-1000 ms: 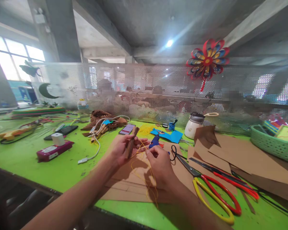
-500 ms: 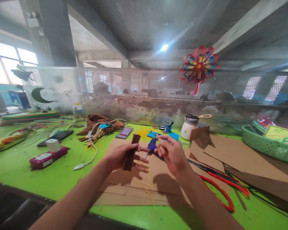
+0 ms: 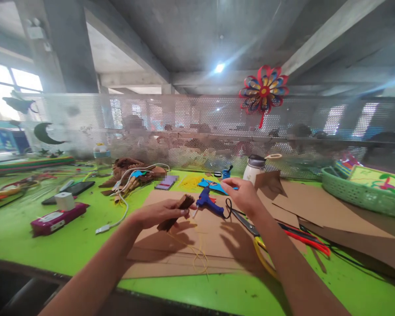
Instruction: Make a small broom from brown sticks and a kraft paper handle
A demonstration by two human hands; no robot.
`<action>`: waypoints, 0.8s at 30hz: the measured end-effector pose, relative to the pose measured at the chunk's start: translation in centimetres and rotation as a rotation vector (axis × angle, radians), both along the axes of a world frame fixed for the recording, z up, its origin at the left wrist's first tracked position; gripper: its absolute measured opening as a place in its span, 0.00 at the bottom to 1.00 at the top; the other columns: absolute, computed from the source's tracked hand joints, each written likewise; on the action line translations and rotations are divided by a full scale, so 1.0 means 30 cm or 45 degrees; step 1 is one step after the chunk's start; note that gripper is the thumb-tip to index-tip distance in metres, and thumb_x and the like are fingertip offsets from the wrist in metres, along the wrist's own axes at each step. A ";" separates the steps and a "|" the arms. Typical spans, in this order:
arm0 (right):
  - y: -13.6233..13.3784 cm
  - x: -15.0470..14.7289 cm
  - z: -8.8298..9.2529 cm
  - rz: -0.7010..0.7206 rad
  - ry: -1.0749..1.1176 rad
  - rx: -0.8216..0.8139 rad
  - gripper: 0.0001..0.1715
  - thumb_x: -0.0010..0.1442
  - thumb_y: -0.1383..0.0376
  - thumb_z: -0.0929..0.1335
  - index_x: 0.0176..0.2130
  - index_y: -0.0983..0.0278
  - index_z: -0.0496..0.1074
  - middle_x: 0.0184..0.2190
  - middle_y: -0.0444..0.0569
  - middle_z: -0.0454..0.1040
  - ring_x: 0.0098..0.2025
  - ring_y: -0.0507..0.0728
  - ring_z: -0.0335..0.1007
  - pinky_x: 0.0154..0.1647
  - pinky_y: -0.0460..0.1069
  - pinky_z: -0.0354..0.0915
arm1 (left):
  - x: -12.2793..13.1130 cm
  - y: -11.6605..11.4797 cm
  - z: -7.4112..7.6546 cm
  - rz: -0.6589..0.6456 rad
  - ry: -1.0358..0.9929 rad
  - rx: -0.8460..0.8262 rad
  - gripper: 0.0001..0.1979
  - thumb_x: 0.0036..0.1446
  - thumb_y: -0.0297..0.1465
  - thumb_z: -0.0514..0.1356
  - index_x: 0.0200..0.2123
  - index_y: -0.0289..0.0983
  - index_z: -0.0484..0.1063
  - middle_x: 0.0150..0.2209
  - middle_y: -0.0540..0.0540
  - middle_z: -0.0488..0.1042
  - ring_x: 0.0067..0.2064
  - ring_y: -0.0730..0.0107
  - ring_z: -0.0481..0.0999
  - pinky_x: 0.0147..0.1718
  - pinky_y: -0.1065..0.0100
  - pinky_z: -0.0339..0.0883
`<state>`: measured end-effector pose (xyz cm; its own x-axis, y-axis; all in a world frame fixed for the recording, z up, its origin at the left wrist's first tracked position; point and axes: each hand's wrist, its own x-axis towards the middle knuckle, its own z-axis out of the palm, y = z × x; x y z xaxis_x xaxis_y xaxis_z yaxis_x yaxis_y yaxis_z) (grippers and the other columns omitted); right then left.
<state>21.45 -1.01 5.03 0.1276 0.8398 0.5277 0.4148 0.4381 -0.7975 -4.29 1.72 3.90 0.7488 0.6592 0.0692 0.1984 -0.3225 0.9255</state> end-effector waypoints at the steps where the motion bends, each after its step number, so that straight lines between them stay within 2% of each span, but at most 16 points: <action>1: -0.008 -0.014 -0.002 0.122 0.040 -0.029 0.15 0.51 0.56 0.68 0.34 0.64 0.76 0.35 0.52 0.77 0.40 0.60 0.71 0.43 0.56 0.64 | 0.007 -0.013 0.007 -0.057 0.036 0.004 0.16 0.51 0.38 0.60 0.43 0.40 0.75 0.39 0.44 0.75 0.38 0.65 0.73 0.31 0.72 0.66; 5: -0.056 -0.095 -0.015 0.812 0.235 -0.242 0.18 0.56 0.57 0.66 0.44 0.63 0.73 0.44 0.53 0.75 0.46 0.59 0.69 0.48 0.56 0.64 | 0.034 -0.044 0.030 -0.294 0.203 -0.060 0.17 0.55 0.39 0.57 0.45 0.39 0.75 0.39 0.42 0.77 0.40 0.63 0.74 0.37 0.68 0.67; 8: -0.072 -0.129 -0.031 1.067 0.273 -0.363 0.19 0.58 0.58 0.64 0.46 0.63 0.72 0.42 0.52 0.75 0.43 0.57 0.71 0.47 0.54 0.64 | 0.045 -0.043 0.045 -0.370 0.277 -0.193 0.18 0.56 0.39 0.56 0.46 0.37 0.74 0.40 0.40 0.77 0.39 0.61 0.76 0.37 0.65 0.68; 11: -0.068 -0.126 -0.039 1.111 0.269 -0.391 0.18 0.58 0.59 0.65 0.46 0.64 0.72 0.37 0.50 0.76 0.39 0.55 0.71 0.45 0.53 0.64 | 0.050 -0.037 0.061 -0.385 0.289 -0.306 0.17 0.55 0.38 0.57 0.43 0.36 0.75 0.41 0.39 0.76 0.36 0.61 0.76 0.34 0.64 0.70; 15: -0.058 -0.106 -0.034 1.092 0.273 -0.424 0.15 0.56 0.58 0.66 0.38 0.66 0.74 0.35 0.51 0.76 0.38 0.55 0.71 0.44 0.53 0.64 | 0.046 -0.033 0.075 -0.304 0.229 -0.343 0.12 0.52 0.36 0.60 0.35 0.35 0.78 0.44 0.38 0.75 0.37 0.61 0.76 0.32 0.64 0.72; 19: -0.048 -0.099 -0.041 1.056 0.352 -0.477 0.13 0.51 0.59 0.70 0.35 0.65 0.74 0.29 0.47 0.74 0.29 0.52 0.69 0.36 0.50 0.65 | 0.036 -0.030 0.074 -0.180 0.261 -0.327 0.14 0.49 0.36 0.62 0.40 0.36 0.77 0.38 0.39 0.77 0.37 0.60 0.76 0.29 0.65 0.72; 22: -0.042 -0.100 -0.049 1.019 0.406 -0.505 0.13 0.49 0.59 0.71 0.32 0.66 0.73 0.25 0.45 0.70 0.24 0.49 0.64 0.31 0.49 0.65 | 0.026 -0.023 0.073 -0.126 0.337 -0.233 0.15 0.49 0.37 0.62 0.40 0.37 0.77 0.36 0.41 0.76 0.31 0.66 0.75 0.23 0.70 0.68; 24: -0.041 -0.101 -0.050 0.977 0.432 -0.527 0.13 0.47 0.59 0.72 0.30 0.66 0.72 0.22 0.43 0.68 0.21 0.48 0.59 0.28 0.49 0.64 | 0.019 -0.016 0.076 -0.095 0.396 -0.154 0.13 0.50 0.38 0.62 0.37 0.37 0.77 0.30 0.45 0.75 0.25 0.72 0.71 0.19 0.74 0.63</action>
